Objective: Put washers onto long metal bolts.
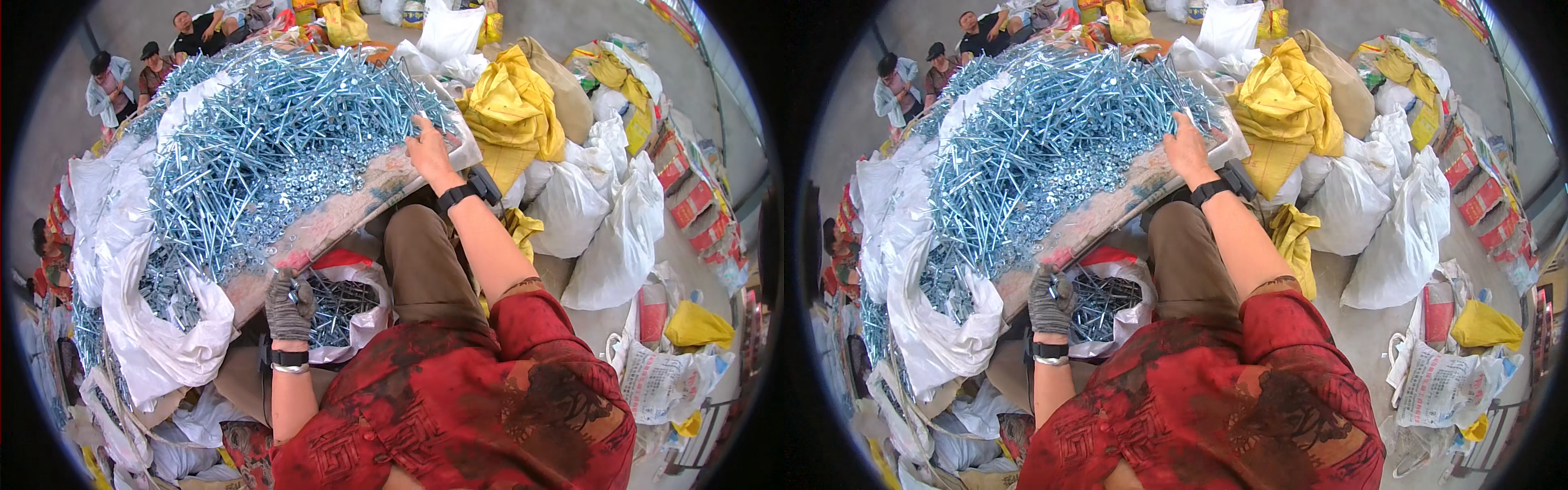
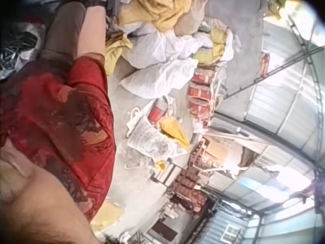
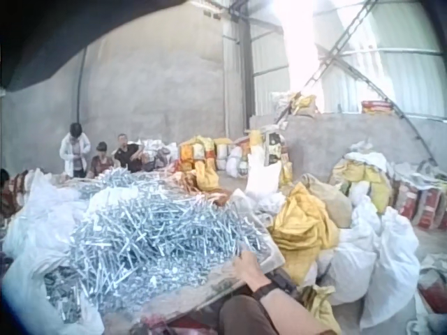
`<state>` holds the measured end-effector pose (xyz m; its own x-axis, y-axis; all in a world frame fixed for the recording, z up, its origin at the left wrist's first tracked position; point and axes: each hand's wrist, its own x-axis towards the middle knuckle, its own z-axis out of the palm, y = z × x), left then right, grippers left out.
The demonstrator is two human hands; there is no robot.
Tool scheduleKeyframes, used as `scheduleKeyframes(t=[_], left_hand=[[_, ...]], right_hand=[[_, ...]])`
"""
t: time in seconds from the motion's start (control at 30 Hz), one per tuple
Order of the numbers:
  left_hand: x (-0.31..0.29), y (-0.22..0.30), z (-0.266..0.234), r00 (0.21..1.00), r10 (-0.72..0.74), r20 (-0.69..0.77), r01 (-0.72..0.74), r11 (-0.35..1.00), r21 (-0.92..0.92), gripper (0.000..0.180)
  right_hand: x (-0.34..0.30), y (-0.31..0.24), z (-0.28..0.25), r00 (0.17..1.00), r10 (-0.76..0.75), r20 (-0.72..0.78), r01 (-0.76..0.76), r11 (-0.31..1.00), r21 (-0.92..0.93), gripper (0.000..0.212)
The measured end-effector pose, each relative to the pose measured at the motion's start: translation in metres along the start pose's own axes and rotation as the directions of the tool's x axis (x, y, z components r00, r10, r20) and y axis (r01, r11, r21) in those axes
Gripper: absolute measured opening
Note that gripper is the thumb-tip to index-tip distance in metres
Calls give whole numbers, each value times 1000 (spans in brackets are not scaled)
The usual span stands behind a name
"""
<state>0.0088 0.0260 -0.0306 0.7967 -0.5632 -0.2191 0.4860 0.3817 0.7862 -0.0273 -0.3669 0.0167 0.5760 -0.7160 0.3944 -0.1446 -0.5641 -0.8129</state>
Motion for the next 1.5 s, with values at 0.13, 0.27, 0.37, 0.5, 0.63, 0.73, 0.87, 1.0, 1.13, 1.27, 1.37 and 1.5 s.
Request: scheduleKeyframes(t=[0.13, 0.27, 0.37, 0.5, 0.63, 0.73, 0.87, 1.0, 1.13, 1.27, 1.37, 1.5], left_hand=[[-12, 0, 23, 1000, -6, -17, 6, 1000, -4, 25], [26, -29, 7, 998, -17, -59, 9, 992, -125, 30], [10, -24, 12, 979, -29, 204, 36, 999, -29, 27], [10, -26, 31, 996, 42, 74, -54, 986, 156, 28], [2, -27, 20, 472, 632, 614, -673, -192, 714, 35], [-7, -28, -7, 856, 483, 183, -506, 713, 486, 32], [-11, 17, -4, 977, 210, -20, -210, 978, -3, 38], [-5, 28, -21, 968, 249, -32, -250, 965, -72, 40], [6, 28, -24, 967, 251, -36, -254, 962, -101, 41], [14, 32, -24, 978, 207, -38, -210, 971, -118, 40], [11, 31, -27, 971, 223, -83, -231, 967, -110, 41], [3, 24, -20, 967, 227, -117, -240, 964, -114, 37]], right_hand=[[3, -17, -19, 988, 95, 124, -86, 993, -75, 54], [-6, 3, -11, 999, -51, -2, 51, 998, 31, 52], [-27, -31, -2, 993, 96, 63, -94, 995, -37, 47], [-34, -17, 10, 998, -42, 52, 43, 999, -18, 35], [-45, 5, 31, 963, -224, 149, 219, 974, 51, 26], [-69, -53, 41, 929, -39, 367, -28, 984, 174, 22], [-91, -85, 72, 833, -119, 540, -9, 973, 229, 16], [-103, -105, 106, 655, -396, 644, 355, 913, 201, 17], [-104, -114, 130, 591, -475, 652, 516, 844, 148, 17], [-103, -115, 154, 607, -491, 625, 564, 820, 96, 14], [-111, -124, 156, 525, -465, 713, 684, 729, -27, 9], [-113, -122, 152, 549, -356, 756, 618, 782, -80, 15]])
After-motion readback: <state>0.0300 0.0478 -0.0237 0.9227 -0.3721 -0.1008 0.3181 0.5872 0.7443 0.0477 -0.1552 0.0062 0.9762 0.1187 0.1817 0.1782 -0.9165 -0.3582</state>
